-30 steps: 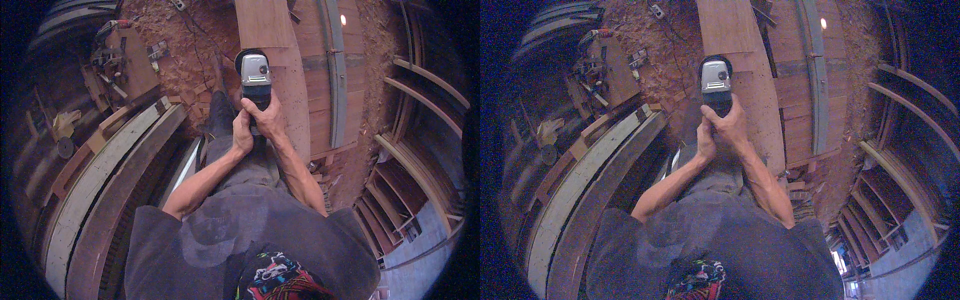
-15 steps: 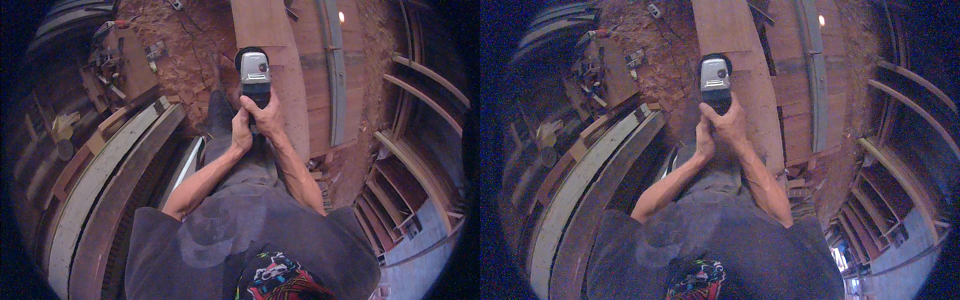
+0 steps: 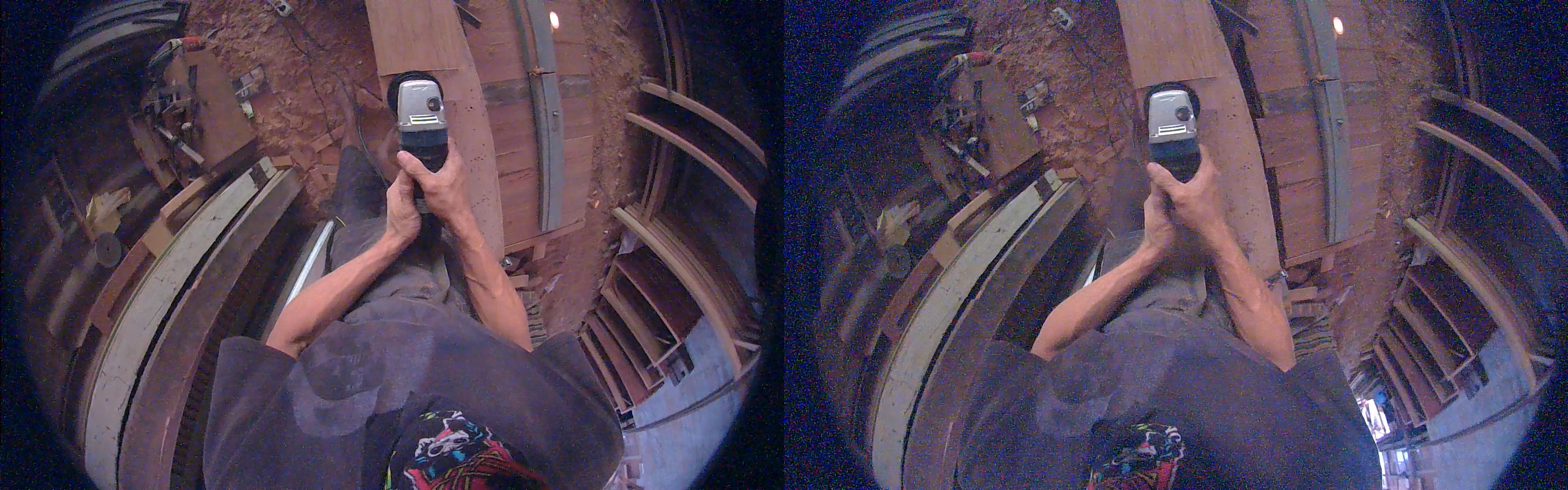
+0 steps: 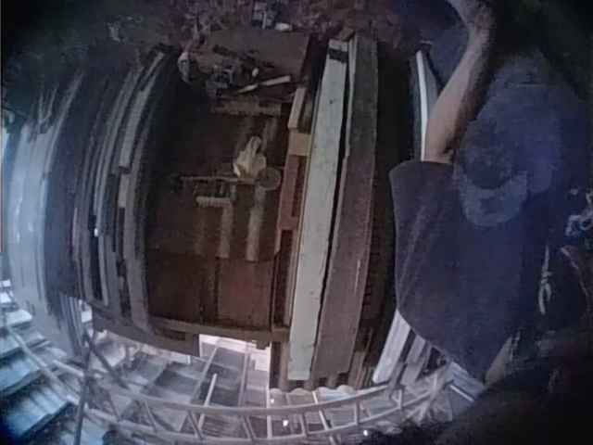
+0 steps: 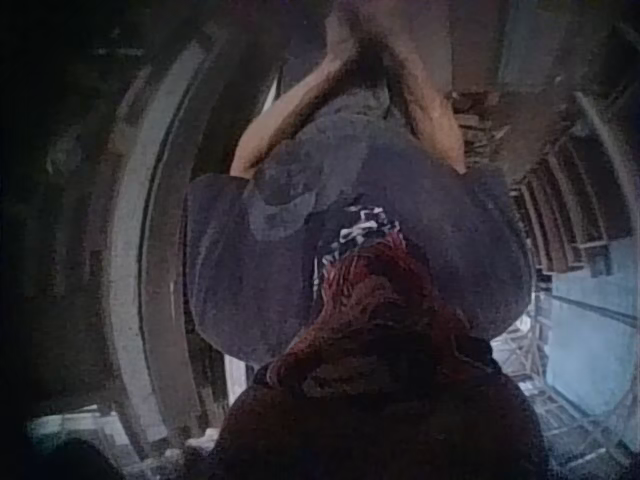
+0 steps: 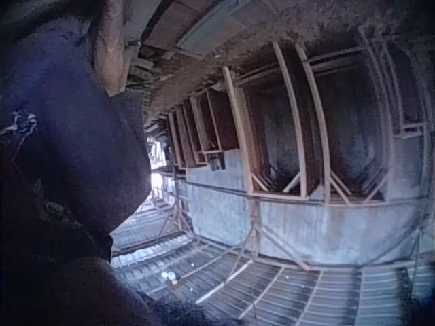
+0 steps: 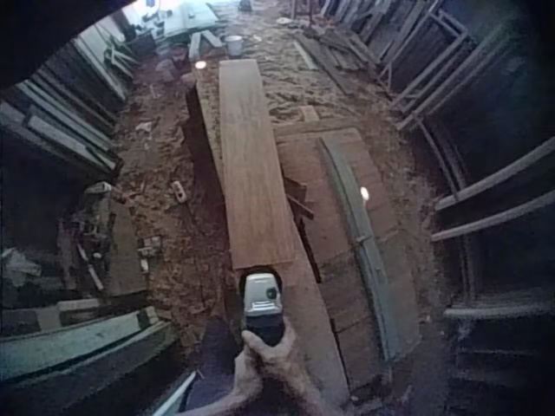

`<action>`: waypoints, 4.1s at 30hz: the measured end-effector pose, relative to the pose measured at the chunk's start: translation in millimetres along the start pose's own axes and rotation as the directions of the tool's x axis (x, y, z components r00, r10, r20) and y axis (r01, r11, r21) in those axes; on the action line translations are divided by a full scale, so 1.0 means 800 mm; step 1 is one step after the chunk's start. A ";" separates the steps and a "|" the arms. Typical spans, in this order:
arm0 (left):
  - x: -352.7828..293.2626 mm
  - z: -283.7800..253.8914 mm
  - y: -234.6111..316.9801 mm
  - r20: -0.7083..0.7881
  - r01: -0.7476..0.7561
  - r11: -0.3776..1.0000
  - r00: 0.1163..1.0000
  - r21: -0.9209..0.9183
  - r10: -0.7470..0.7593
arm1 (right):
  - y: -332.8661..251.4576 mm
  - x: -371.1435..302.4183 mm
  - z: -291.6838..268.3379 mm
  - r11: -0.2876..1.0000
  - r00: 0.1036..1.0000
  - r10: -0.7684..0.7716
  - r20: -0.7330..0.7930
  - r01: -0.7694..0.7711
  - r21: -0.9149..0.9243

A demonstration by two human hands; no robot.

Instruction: The person picks up a wooden plank, inspects it, and uses an orbital sander to smooth its surface. They repeatedly sand different sections of the plank, repositioning it as needed.

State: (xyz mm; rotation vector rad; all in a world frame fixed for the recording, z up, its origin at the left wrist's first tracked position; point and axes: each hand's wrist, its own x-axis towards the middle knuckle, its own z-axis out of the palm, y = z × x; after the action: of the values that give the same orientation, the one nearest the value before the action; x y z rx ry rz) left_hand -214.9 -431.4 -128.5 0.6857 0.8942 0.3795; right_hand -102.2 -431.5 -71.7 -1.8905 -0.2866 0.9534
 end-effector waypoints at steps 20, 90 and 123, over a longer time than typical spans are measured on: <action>0.007 -0.010 -0.016 0.025 -0.039 0.997 0.999 0.059 0.038 | 0.001 -0.002 0.005 0.995 0.998 0.048 0.031 -0.050 0.091; -0.025 -0.083 0.041 -0.029 -0.069 0.972 0.997 0.224 0.078 | 0.000 -0.023 0.079 0.994 0.999 -0.018 0.042 0.022 -0.110; -0.019 -0.073 0.028 0.027 -0.049 0.980 0.999 0.192 0.045 | 0.011 -0.018 0.073 1.000 0.999 -0.017 0.030 0.016 0.026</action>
State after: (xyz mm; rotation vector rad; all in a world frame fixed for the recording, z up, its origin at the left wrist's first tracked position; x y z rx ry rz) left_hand -271.9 -401.2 -130.0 0.8892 0.9015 0.3292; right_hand -155.2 -405.8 -85.2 -1.8490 -0.3062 0.9708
